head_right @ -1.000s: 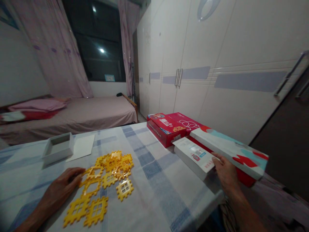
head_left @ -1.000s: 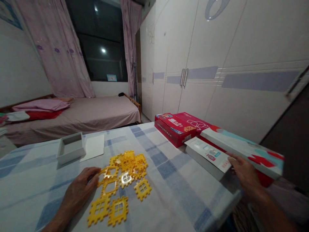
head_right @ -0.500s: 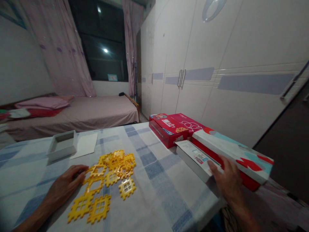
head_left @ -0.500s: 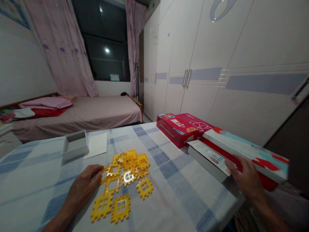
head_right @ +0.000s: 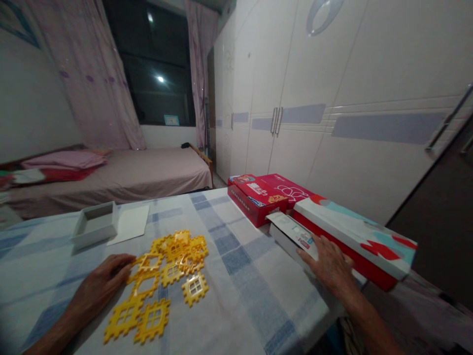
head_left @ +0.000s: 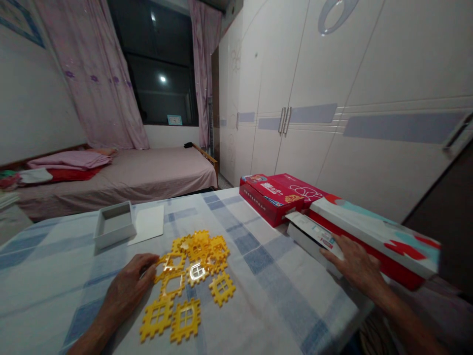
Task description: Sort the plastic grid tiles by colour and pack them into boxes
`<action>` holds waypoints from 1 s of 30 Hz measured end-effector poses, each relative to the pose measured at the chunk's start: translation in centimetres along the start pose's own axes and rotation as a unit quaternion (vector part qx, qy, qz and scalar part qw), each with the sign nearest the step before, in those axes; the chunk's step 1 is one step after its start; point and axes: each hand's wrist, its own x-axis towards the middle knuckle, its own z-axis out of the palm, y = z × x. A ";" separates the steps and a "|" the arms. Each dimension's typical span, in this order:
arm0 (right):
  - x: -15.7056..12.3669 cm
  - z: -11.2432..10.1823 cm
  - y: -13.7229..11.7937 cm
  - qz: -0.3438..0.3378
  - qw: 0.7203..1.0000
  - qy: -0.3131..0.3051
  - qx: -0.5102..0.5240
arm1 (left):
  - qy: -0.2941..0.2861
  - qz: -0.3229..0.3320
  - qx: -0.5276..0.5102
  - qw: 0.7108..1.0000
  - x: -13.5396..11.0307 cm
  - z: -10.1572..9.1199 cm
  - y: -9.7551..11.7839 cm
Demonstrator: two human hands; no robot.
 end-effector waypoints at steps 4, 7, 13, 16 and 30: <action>-0.2 -0.1 0.2 -0.045 0.999 0.016 0.012 | 0.006 -0.004 -0.003 1.000 0.0 -0.1 0.2; 0.0 0.0 0.3 -0.064 0.998 0.009 0.023 | 0.008 -0.002 -0.007 1.000 0.0 -0.1 0.3; 0.2 0.1 -0.2 -0.079 0.997 -0.005 -0.018 | 0.011 0.002 0.002 1.000 0.0 -0.1 0.2; -0.2 -0.1 -0.7 -0.101 0.994 -0.005 -0.051 | 0.009 0.002 0.003 1.000 0.0 0.0 0.0; 2.3 -1.1 -1.0 0.076 0.988 -0.107 0.081 | 0.005 0.005 0.017 1.000 0.0 0.0 0.0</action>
